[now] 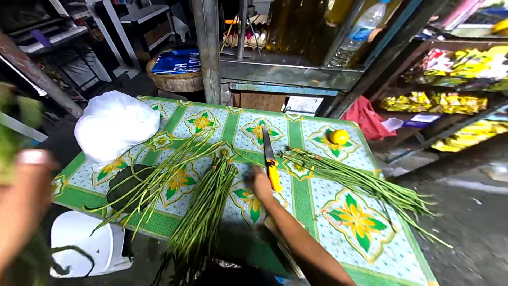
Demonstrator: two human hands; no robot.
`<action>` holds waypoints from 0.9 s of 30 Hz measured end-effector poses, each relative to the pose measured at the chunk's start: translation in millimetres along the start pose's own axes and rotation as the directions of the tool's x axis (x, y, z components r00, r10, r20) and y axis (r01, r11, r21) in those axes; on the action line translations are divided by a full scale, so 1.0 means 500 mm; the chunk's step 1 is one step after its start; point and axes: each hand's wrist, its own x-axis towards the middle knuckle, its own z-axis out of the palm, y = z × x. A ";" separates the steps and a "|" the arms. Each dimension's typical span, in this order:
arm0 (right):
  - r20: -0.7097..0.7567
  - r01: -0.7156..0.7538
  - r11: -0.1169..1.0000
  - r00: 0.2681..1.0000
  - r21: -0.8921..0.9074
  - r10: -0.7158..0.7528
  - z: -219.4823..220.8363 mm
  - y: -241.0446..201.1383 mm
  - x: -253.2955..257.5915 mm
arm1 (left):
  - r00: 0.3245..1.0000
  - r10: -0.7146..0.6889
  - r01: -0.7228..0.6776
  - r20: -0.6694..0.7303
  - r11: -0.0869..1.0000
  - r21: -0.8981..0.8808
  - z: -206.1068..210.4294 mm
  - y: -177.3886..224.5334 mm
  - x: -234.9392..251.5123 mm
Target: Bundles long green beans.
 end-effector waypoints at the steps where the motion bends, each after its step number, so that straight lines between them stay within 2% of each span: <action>1: -0.034 -0.029 0.998 0.999 -0.056 0.028 -0.004 0.005 0.020 | 0.997 0.074 -0.074 0.025 0.997 0.011 0.054 0.006 0.009; 3: -0.013 -0.099 0.976 0.995 -0.192 0.099 -0.008 0.012 0.055 | 0.985 0.150 -0.151 0.080 0.989 -0.004 0.140 0.003 0.007; 6: 0.095 -0.124 0.945 0.983 -0.301 0.159 -0.015 0.005 0.076 | 0.975 0.143 -0.125 0.172 0.986 -0.111 0.224 -0.028 -0.007; 7: 0.114 -0.120 0.966 0.982 -0.230 0.149 -0.024 0.007 0.080 | 0.973 0.142 -0.113 0.182 0.981 -0.161 0.241 -0.043 -0.012; 9: 0.064 -0.102 0.987 0.993 0.126 0.094 -0.056 0.019 0.085 | 0.970 0.123 -0.068 0.208 0.965 -0.255 0.259 -0.075 -0.022; 10: 0.010 -0.079 0.940 0.997 0.333 0.081 -0.078 0.023 0.083 | 0.969 0.108 -0.039 0.221 0.955 -0.295 0.263 -0.092 -0.028; 12: -0.090 -0.005 0.760 0.993 0.650 0.083 -0.137 0.020 0.071 | 0.965 0.069 0.029 0.254 0.931 -0.363 0.264 -0.122 -0.041; 14: -0.171 0.085 0.600 0.981 0.795 0.088 -0.199 0.014 0.061 | 0.956 0.012 0.114 0.292 0.905 -0.410 0.257 -0.140 -0.054; 17: -0.208 0.125 0.544 0.974 0.830 0.093 -0.266 -0.011 0.037 | 0.950 -0.049 0.204 0.310 0.845 -0.495 0.254 -0.145 -0.070; 19: -0.183 0.105 0.545 0.979 0.832 0.090 -0.258 -0.044 0.017 | 0.955 -0.075 0.226 0.287 0.809 -0.542 0.253 -0.135 -0.081; 24: -0.072 0.053 0.471 0.997 0.881 0.024 -0.136 -0.186 0.033 | 0.978 -0.091 0.183 0.189 0.810 -0.558 0.234 -0.109 -0.100; 27: 0.119 -0.042 0.552 0.988 0.832 -0.103 -0.095 -0.284 0.067 | 0.978 -0.092 0.176 0.190 0.850 -0.496 0.214 -0.110 -0.107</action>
